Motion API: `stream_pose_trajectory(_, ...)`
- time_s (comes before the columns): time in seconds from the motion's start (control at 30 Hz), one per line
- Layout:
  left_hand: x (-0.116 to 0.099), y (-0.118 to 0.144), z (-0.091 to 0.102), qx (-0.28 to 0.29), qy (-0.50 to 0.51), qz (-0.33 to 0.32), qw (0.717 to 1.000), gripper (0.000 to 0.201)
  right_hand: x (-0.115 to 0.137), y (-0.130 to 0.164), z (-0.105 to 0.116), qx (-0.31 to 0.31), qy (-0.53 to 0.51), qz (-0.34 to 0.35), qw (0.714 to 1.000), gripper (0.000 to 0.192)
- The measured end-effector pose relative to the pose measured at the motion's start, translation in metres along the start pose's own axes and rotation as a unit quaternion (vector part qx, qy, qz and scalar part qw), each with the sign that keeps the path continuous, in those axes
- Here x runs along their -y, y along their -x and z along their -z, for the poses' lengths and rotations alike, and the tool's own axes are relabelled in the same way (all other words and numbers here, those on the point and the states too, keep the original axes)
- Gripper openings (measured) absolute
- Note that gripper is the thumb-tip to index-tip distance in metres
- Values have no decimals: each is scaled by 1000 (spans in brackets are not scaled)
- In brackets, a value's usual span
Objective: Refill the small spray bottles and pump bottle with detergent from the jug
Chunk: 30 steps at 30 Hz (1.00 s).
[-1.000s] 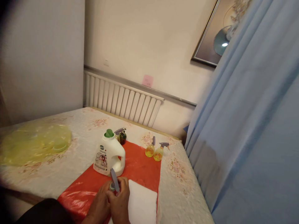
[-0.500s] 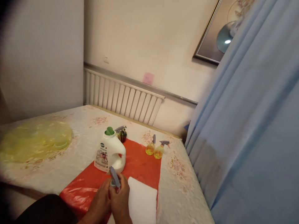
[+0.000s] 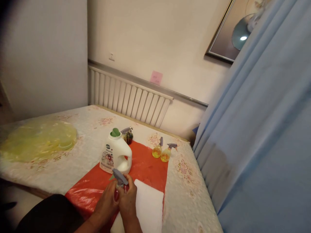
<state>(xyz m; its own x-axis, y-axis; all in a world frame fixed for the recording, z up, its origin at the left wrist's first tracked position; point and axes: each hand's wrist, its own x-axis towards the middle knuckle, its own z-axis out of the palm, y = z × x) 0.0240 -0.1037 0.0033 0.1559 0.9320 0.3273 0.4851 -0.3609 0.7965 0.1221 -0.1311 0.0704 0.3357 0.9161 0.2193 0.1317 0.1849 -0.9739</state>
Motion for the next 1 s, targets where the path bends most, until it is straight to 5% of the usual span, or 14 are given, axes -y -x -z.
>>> stream_pose_trajectory(0.33, 1, 1, 0, 4, -9, 2, 1000, 32, -5, -4, -2, 4, 7, -12, 1000, 53)
stream_pose_trajectory(0.57, 0, 1, 1, 4, 5, -8, 1000, 35, -3, -3, -5, 10, 84, 30, 996, 25)
stream_pose_trajectory(1.0, -2, 1, 2, 5, -16, -18, 1000, 32, 20, -11, 3, 19, -150, -7, 988, 23)
